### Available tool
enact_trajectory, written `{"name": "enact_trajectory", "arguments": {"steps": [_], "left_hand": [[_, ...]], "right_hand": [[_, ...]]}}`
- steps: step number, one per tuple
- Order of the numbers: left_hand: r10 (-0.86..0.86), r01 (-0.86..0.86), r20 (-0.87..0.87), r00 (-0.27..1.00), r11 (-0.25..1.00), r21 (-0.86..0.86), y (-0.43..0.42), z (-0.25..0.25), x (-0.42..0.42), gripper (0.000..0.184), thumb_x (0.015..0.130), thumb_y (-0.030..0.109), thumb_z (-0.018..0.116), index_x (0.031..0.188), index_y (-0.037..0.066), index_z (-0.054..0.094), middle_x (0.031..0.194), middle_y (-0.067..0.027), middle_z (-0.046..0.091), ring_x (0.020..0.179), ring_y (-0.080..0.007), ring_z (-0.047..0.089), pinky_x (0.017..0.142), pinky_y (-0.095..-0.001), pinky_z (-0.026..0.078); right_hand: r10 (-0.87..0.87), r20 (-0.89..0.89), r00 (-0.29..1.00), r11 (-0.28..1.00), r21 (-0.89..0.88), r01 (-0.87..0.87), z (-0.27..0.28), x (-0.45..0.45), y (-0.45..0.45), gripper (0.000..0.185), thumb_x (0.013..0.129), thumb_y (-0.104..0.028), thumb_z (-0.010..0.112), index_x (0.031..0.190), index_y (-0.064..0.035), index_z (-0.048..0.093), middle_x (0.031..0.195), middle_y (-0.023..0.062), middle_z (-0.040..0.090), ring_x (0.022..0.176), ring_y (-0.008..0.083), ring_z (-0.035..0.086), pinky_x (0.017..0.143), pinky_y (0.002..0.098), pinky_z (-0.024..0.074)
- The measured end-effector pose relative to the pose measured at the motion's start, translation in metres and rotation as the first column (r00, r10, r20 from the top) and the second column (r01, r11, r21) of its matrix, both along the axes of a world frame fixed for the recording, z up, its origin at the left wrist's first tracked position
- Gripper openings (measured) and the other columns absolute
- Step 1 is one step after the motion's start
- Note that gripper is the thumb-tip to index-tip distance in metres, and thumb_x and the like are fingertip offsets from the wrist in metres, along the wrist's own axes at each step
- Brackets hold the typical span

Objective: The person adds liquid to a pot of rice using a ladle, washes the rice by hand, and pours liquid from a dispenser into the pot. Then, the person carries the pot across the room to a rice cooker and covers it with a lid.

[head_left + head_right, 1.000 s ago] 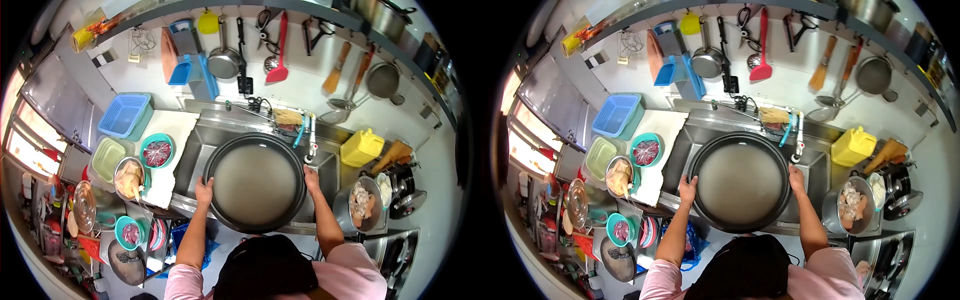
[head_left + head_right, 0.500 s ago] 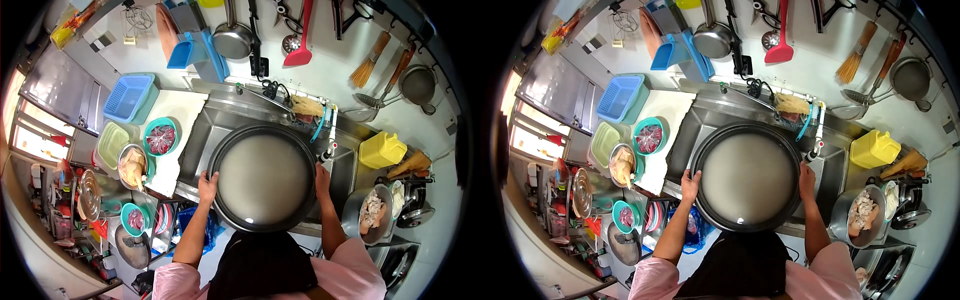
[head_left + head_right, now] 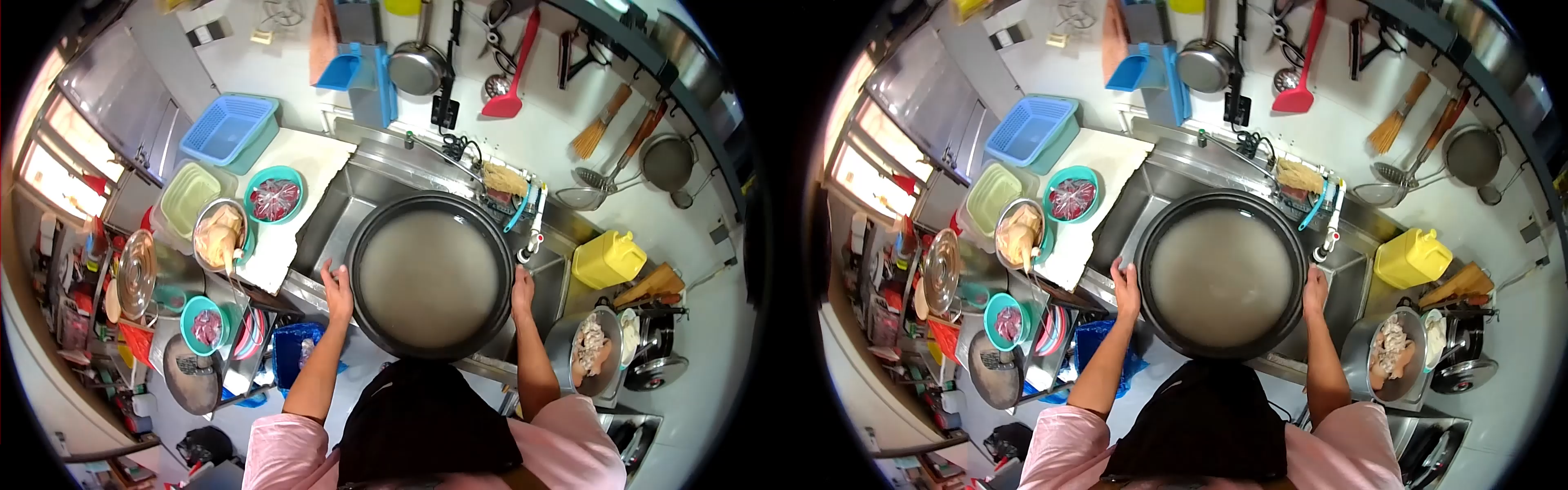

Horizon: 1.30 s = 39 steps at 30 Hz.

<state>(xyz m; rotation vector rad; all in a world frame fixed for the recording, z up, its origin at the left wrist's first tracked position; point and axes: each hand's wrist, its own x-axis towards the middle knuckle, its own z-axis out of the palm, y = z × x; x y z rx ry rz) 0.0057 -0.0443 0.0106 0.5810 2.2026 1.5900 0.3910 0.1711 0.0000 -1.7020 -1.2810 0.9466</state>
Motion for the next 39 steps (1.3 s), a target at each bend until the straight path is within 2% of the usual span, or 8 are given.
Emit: {"name": "enact_trajectory", "arguments": {"steps": [10, 14, 17, 20, 23, 29, 37, 39], "left_hand": [[0.091, 0.019, 0.3, 0.95, 0.939, -0.343, -0.331, -0.202, 0.129, 0.041, 0.098, 0.03, 0.055, 0.132, 0.008, 0.046, 0.073, -0.013, 0.06, 0.068, -0.0254, 0.059, 0.066, -0.039, 0.046], [0.056, 0.364, 0.493, 0.868, 0.604, -0.709, -0.491, -0.232, 0.186, 0.053, 0.089, 0.037, 0.059, 0.121, -0.006, 0.054, 0.12, -0.0323, 0.059, 0.116, -0.0463, 0.056, 0.097, -0.0501, 0.046], [0.393, 0.349, 0.582, 0.712, 0.521, -0.779, -0.538, -0.215, 0.215, 0.03, 0.088, 0.024, 0.055, 0.099, -0.003, 0.062, 0.076, -0.0194, 0.068, 0.055, -0.0311, 0.066, 0.049, -0.0442, 0.055], [-0.058, 0.519, 0.618, 0.784, 0.606, -0.603, -0.559, -0.22, 0.223, 0.031, 0.087, 0.022, 0.056, 0.106, -0.002, 0.061, 0.075, -0.0161, 0.066, 0.051, -0.0249, 0.062, 0.042, -0.0384, 0.05], [0.224, 0.236, 0.622, 0.75, 0.788, -0.568, -0.526, -0.214, 0.237, 0.037, 0.087, 0.021, 0.058, 0.117, -0.001, 0.059, 0.077, -0.0135, 0.067, 0.049, -0.0206, 0.059, 0.038, -0.0344, 0.045], [-0.031, 0.116, 0.342, 0.939, 0.966, -0.23, -0.477, -0.229, 0.263, 0.033, 0.094, 0.021, 0.061, 0.119, -0.001, 0.059, 0.096, -0.0111, 0.069, 0.09, -0.0214, 0.065, 0.082, -0.0323, 0.052], [0.162, -0.001, 0.774, 0.612, 0.979, -0.204, -0.587, -0.154, 0.348, 0.037, 0.095, 0.023, 0.061, 0.127, 0.003, 0.055, 0.11, -0.0143, 0.067, 0.098, -0.0224, 0.064, 0.092, -0.0334, 0.051], [-0.512, 0.544, 0.189, 0.838, 0.76, -0.356, -0.641, -0.117, 0.368, 0.057, 0.094, 0.038, 0.061, 0.135, 0.0, 0.049, 0.121, -0.0139, 0.064, 0.109, -0.0209, 0.06, 0.095, -0.0347, 0.048]], "right_hand": [[-0.018, -0.042, 0.999, 0.967, -0.255, 0.007, 0.015, 0.062, -0.115, 0.035, 0.099, -0.044, 0.048, 0.108, -0.0108, 0.055, 0.082, 0.0038, 0.058, 0.058, 0.0145, 0.055, 0.049, 0.0302, 0.0472], [0.042, -0.028, 0.999, 0.943, -0.33, -0.049, 0.012, 0.069, -0.141, 0.028, 0.098, -0.038, 0.052, 0.109, -0.0126, 0.056, 0.084, 0.0043, 0.06, 0.061, 0.0164, 0.059, 0.049, 0.032, 0.0496], [0.045, -0.05, 0.998, 0.945, -0.322, -0.059, 0.011, 0.063, -0.157, 0.023, 0.098, -0.034, 0.054, 0.107, -0.0133, 0.057, 0.084, 0.0039, 0.059, 0.06, 0.0161, 0.06, 0.048, 0.0311, 0.0501], [0.133, -0.042, 0.99, 0.934, -0.328, -0.139, 0.008, 0.054, -0.174, 0.017, 0.096, -0.026, 0.053, 0.106, -0.0125, 0.056, 0.087, 0.0038, 0.059, 0.062, 0.0164, 0.061, 0.05, 0.0311, 0.0494], [0.233, -0.061, 0.971, 0.896, -0.375, -0.239, 0.011, 0.043, -0.197, 0.014, 0.094, -0.021, 0.053, 0.104, -0.0118, 0.057, 0.089, 0.0039, 0.059, 0.063, 0.016, 0.06, 0.05, 0.0297, 0.0488], [0.449, -0.26, 0.855, 0.708, -0.48, -0.518, -0.009, 0.051, -0.249, 0.012, 0.095, -0.019, 0.054, 0.102, -0.0105, 0.059, 0.083, 0.0035, 0.063, 0.062, 0.0125, 0.059, 0.052, 0.0263, 0.0478], [0.56, -0.355, 0.748, 0.51, -0.563, -0.65, -0.105, 0.089, -0.348, 0.016, 0.091, -0.017, 0.056, 0.101, -0.0084, 0.064, 0.083, 0.0052, 0.066, 0.064, 0.0137, 0.061, 0.053, 0.028, 0.0494], [0.558, -0.374, 0.741, 0.461, -0.603, -0.652, -0.108, 0.099, -0.379, 0.018, 0.089, -0.016, 0.055, 0.102, -0.0075, 0.064, 0.084, 0.0048, 0.066, 0.065, 0.0135, 0.06, 0.054, 0.0289, 0.0499]]}}
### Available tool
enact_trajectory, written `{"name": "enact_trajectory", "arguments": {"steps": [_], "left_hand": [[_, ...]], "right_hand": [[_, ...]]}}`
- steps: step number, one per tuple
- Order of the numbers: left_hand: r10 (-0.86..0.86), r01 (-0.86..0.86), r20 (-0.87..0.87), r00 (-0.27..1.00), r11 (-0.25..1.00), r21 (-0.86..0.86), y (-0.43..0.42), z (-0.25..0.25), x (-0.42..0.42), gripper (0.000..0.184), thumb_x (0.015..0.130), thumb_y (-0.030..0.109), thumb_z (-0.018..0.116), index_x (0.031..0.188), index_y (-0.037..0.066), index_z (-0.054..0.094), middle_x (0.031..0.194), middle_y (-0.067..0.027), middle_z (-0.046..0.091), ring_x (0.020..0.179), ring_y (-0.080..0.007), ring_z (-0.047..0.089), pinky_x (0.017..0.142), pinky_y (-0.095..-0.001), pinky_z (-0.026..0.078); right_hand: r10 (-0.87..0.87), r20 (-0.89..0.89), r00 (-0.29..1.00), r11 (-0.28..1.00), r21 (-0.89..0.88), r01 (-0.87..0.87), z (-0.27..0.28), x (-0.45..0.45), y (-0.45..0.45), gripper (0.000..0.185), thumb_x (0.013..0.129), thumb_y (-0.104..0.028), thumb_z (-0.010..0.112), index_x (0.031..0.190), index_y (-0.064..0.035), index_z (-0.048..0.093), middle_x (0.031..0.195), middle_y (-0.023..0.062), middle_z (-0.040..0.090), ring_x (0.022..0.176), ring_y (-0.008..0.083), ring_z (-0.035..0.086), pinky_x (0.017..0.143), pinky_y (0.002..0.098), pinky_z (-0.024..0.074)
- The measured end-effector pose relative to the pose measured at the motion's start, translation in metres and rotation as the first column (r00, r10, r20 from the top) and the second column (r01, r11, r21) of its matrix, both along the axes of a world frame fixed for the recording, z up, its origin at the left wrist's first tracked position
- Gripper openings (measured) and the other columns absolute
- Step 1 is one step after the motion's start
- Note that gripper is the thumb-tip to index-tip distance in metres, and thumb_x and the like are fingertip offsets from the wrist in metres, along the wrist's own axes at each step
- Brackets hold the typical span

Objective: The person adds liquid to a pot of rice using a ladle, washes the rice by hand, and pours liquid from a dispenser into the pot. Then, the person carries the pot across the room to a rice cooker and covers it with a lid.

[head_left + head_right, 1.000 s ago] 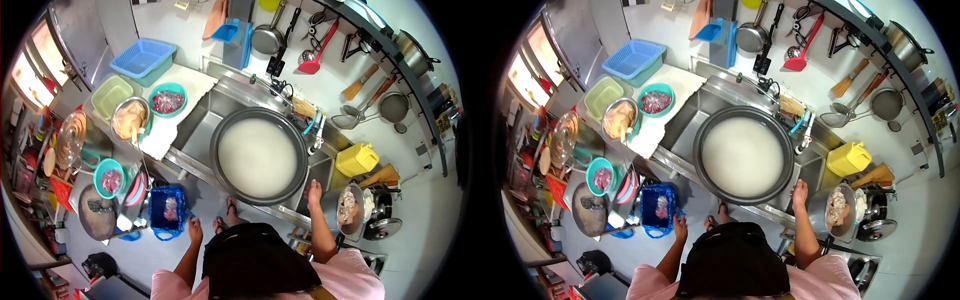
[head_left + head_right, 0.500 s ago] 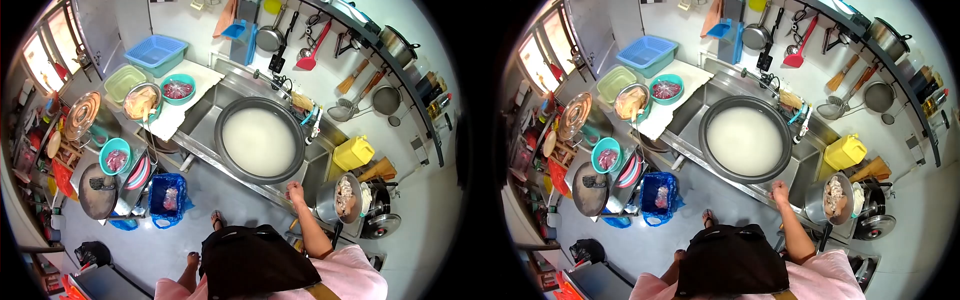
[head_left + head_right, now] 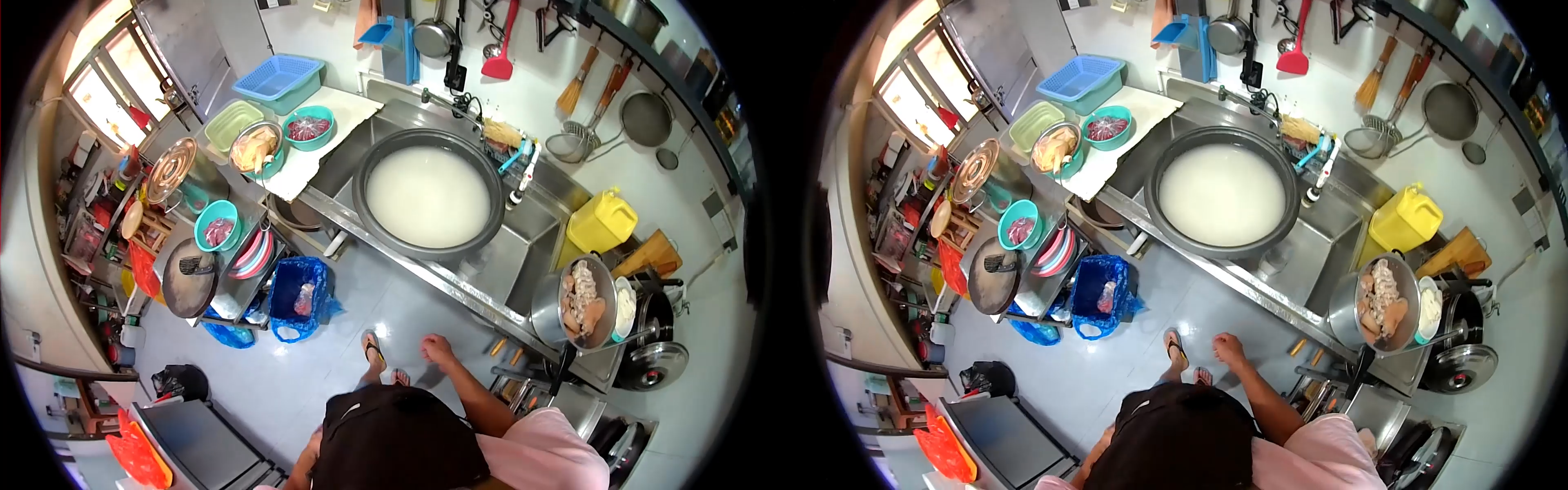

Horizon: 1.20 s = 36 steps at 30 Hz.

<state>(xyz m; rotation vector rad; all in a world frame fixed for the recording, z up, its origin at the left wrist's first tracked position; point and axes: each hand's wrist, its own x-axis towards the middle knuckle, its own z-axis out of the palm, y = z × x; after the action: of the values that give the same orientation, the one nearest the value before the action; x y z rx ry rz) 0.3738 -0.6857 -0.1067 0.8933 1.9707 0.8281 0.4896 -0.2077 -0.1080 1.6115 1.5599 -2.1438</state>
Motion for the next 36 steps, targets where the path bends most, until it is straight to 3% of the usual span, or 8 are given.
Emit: {"name": "enact_trajectory", "arguments": {"steps": [1, 8, 17, 18, 20, 22, 31, 36], "left_hand": [[-0.065, 0.064, -0.05, 0.997, 0.998, -0.022, -0.02, 0.017, 0.011, 0.058, 0.093, 0.038, 0.061, 0.136, 0.0, 0.049, 0.121, -0.0142, 0.064, 0.109, -0.0214, 0.06, 0.096, -0.0348, 0.048], [0.585, -0.415, 0.326, 0.742, 0.784, -0.461, -0.085, 0.038, 0.077, 0.06, 0.092, 0.04, 0.061, 0.136, 0.001, 0.049, 0.124, -0.0163, 0.062, 0.113, -0.0249, 0.058, 0.099, -0.036, 0.046], [0.741, -0.636, 0.27, 0.615, 0.668, -0.386, -0.125, 0.0, 0.135, 0.064, 0.089, 0.042, 0.061, 0.138, 0.002, 0.049, 0.128, -0.0189, 0.06, 0.118, -0.0294, 0.056, 0.102, -0.0376, 0.044], [0.76, -0.665, 0.267, 0.592, 0.649, -0.37, -0.134, -0.011, 0.15, 0.064, 0.089, 0.042, 0.061, 0.138, 0.002, 0.048, 0.128, -0.0192, 0.06, 0.118, -0.0299, 0.056, 0.102, -0.0378, 0.043], [0.799, -0.721, 0.267, 0.539, 0.602, -0.344, -0.144, -0.031, 0.183, 0.065, 0.089, 0.042, 0.06, 0.138, 0.002, 0.048, 0.129, -0.0198, 0.059, 0.119, -0.0309, 0.055, 0.103, -0.0381, 0.043], [0.848, -0.787, 0.275, 0.454, 0.526, -0.323, -0.15, -0.044, 0.206, 0.066, 0.088, 0.043, 0.06, 0.138, 0.002, 0.048, 0.13, -0.0203, 0.059, 0.12, -0.0319, 0.055, 0.104, -0.0385, 0.042], [0.893, -0.887, 0.261, -0.367, -0.251, -0.388, -0.245, -0.081, 0.336, 0.069, 0.086, 0.045, 0.06, 0.139, 0.003, 0.048, 0.134, -0.023, 0.056, 0.125, -0.0364, 0.053, 0.108, -0.0401, 0.04], [0.809, -0.722, 0.003, -0.588, -0.523, -0.453, -0.274, -0.068, 0.431, 0.056, 0.085, 0.041, 0.059, 0.126, 0.001, 0.06, 0.131, -0.0235, 0.057, 0.121, -0.0389, 0.055, 0.103, -0.0436, 0.043]], "right_hand": [[0.023, 0.012, 1.0, 1.0, -0.011, -0.023, -0.007, 0.004, -0.013, 0.018, 0.089, -0.017, 0.055, 0.103, -0.0073, 0.063, 0.085, 0.0046, 0.066, 0.065, 0.0134, 0.06, 0.055, 0.029, 0.05], [0.175, 0.068, 0.982, 0.984, 0.031, -0.177, -0.027, 0.017, -0.066, 0.028, 0.086, -0.022, 0.059, 0.109, -0.0075, 0.067, 0.081, 0.0065, 0.07, 0.066, 0.0189, 0.065, 0.062, 0.0336, 0.0529], [0.605, 0.113, 0.788, 0.718, 0.35, -0.601, -0.104, -0.017, -0.093, 0.012, 0.085, -0.015, 0.057, 0.078, -0.0064, 0.063, 0.066, 0.003, 0.061, 0.059, 0.0156, 0.059, 0.053, 0.0333, 0.0487], [0.744, 0.265, 0.614, 0.524, 0.338, -0.782, -0.043, -0.038, -0.096, 0.016, 0.086, -0.015, 0.054, 0.073, -0.0077, 0.061, 0.063, 0.0033, 0.059, 0.055, 0.0159, 0.056, 0.048, 0.0342, 0.0446], [0.647, 0.045, 0.761, 0.742, 0.193, -0.642, -0.022, -0.065, -0.126, 0.02, 0.087, -0.016, 0.053, 0.069, -0.008, 0.058, 0.061, 0.0041, 0.057, 0.048, 0.0142, 0.051, 0.041, 0.0326, 0.0383], [0.718, 0.001, 0.696, 0.689, 0.143, -0.71, -0.019, -0.094, -0.158, 0.015, 0.089, -0.016, 0.053, 0.077, -0.0079, 0.059, 0.066, 0.0067, 0.059, 0.048, 0.0141, 0.052, 0.038, 0.0291, 0.0404], [0.991, -0.022, 0.13, 0.131, 0.143, -0.981, 0.028, -0.159, -0.438, 0.018, 0.093, -0.018, 0.056, 0.099, -0.0016, 0.059, 0.078, 0.0099, 0.063, 0.056, 0.0155, 0.057, 0.045, 0.0277, 0.047], [0.977, -0.115, -0.177, -0.161, 0.139, -0.977, 0.065, -0.14, -0.641, 0.02, 0.094, -0.019, 0.056, 0.104, -0.0012, 0.06, 0.083, 0.0103, 0.065, 0.062, 0.0156, 0.059, 0.051, 0.028, 0.048]]}}
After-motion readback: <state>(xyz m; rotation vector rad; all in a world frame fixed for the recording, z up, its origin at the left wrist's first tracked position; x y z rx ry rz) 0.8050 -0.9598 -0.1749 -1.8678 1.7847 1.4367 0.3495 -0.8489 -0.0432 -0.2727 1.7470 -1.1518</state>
